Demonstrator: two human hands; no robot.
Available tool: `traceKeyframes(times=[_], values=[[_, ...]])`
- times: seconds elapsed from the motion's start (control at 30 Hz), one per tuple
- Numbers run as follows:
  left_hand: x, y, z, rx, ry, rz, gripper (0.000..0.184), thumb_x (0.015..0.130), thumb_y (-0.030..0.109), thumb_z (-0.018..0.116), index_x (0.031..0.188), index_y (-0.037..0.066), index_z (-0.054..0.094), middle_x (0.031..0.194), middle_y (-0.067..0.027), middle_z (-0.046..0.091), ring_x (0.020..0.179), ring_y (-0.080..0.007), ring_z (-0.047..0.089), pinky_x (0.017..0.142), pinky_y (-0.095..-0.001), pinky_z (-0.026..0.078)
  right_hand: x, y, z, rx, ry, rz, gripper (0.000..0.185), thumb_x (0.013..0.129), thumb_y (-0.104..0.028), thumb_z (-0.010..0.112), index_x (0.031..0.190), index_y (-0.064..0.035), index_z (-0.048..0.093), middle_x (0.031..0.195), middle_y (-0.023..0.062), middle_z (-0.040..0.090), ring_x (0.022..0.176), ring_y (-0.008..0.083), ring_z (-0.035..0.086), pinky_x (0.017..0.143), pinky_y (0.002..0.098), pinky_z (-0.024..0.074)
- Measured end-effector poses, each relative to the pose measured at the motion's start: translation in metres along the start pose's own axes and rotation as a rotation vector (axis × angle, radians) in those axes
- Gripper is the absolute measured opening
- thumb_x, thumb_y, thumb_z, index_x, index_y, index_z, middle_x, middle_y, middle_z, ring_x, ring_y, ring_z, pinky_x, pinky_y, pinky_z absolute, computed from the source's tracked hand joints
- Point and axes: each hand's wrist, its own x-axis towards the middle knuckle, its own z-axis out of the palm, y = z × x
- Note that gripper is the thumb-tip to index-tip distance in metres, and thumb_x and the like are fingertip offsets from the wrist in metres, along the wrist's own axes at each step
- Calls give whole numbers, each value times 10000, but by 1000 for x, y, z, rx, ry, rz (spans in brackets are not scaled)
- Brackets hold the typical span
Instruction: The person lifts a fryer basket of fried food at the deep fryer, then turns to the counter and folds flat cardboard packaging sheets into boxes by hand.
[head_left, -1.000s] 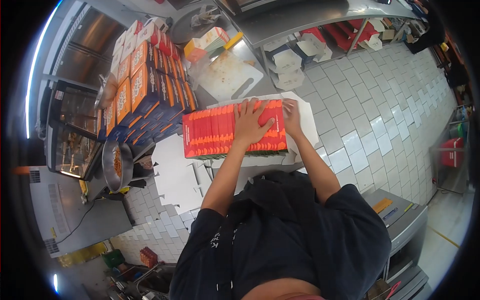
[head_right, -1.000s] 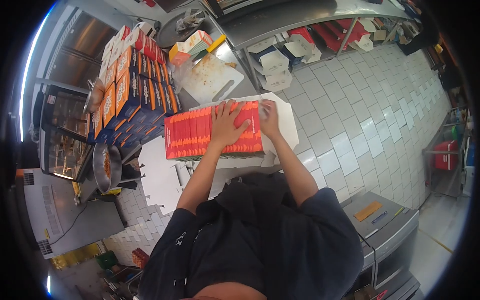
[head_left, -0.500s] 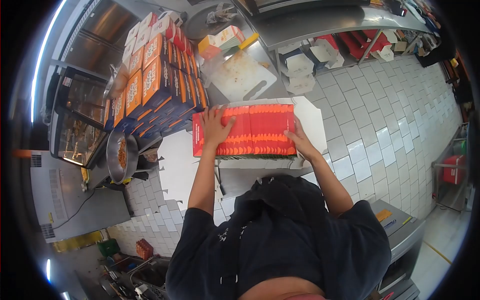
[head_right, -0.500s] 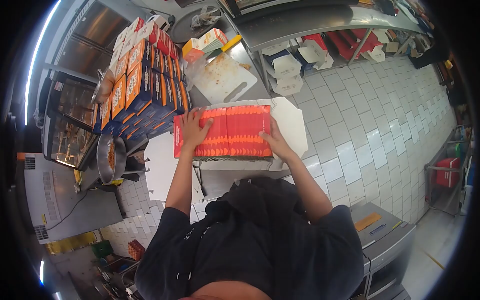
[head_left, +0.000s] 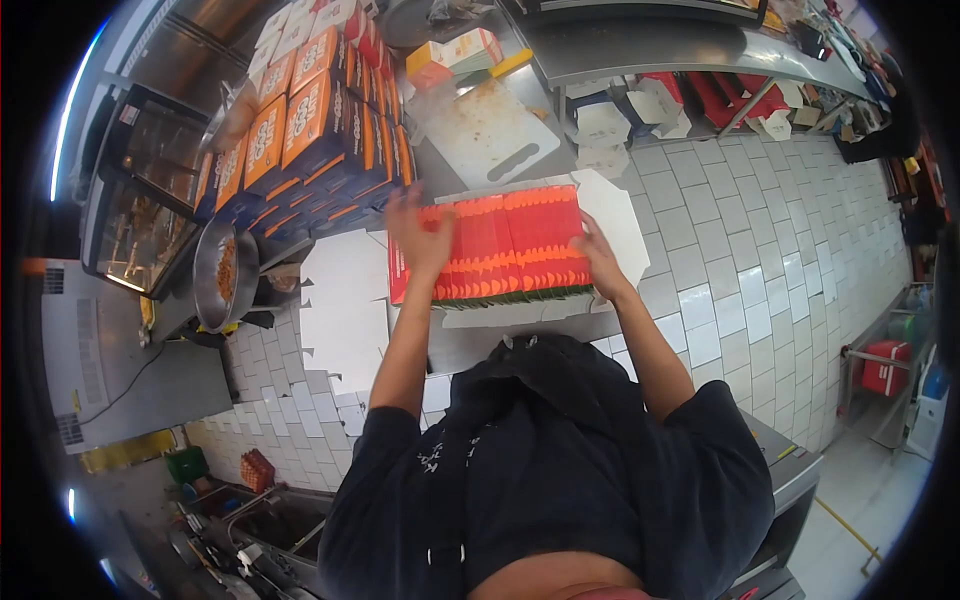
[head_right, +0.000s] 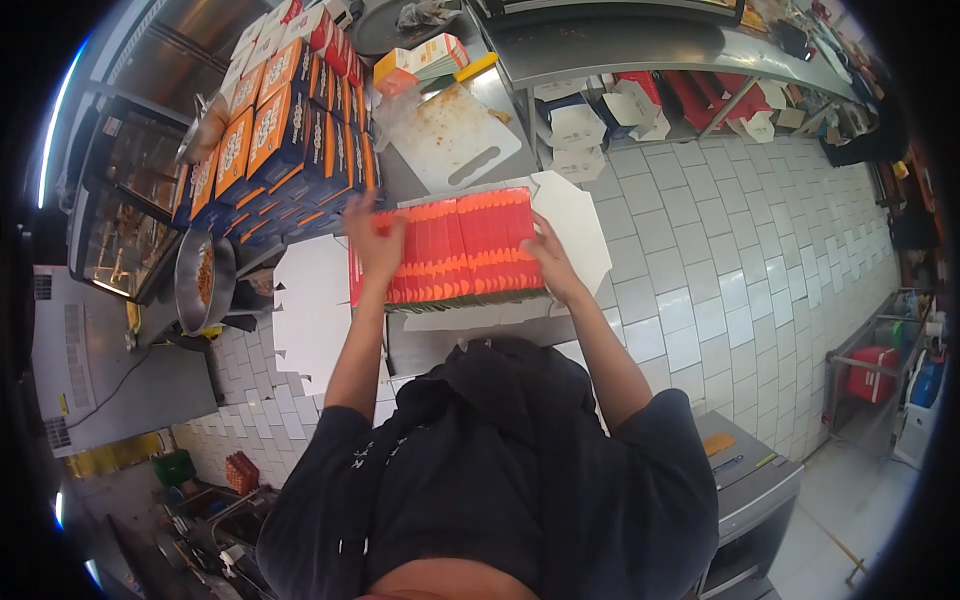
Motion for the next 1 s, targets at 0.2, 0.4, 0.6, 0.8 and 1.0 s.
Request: traceKeyframes(times=[0.2, 0.4, 0.6, 0.8, 1.0], values=[[-61, -49, -61, 56, -112, -584, 756, 848, 575, 657, 1391, 80, 479, 1294, -228, 587, 1217, -384, 553, 1021, -446, 424, -56, 27, -4, -156, 33, -144, 446, 1059, -323, 442, 1327, 21, 537, 1238, 81, 613, 1166, 144, 532, 1030, 306, 384], [-93, -32, -64, -92, -331, -631, 860, 842, 665, 604, 1426, 61, 419, 1147, -227, 676, 1059, -407, 655, 926, -442, 496, -50, 33, 15, -152, 281, -179, 416, 1070, -330, 423, 1173, 14, 633, 1058, 27, 670, 1003, 89, 565, 927, 262, 426], [-91, -36, -84, -84, -472, -546, 966, 824, 690, 603, 1487, 45, 327, 1213, -269, 632, 1139, -433, 608, 936, -455, 489, -50, 32, 13, -221, 240, -120, 396, 1067, -330, 424, 1137, -10, 646, 1037, 14, 674, 973, 81, 571, 913, 257, 432], [-39, -102, -66, -572, -373, -625, 943, 824, 514, 735, 1520, 57, 292, 1331, -165, 590, 1191, -245, 601, 950, -340, 496, -15, -5, -2, 16, 218, -33, 608, 1042, -518, 341, 1461, -85, 426, 1434, 146, 506, 1239, 211, 550, 1058, 365, 408], [-33, -100, -51, -747, -626, -633, 1012, 795, 314, 815, 1558, 73, 195, 1326, -119, 593, 1169, -191, 603, 985, -313, 475, 47, -14, -2, 394, 45, 328, 763, 970, -665, 373, 1498, -114, 364, 1482, 142, 451, 1275, 287, 522, 1080, 429, 397]])
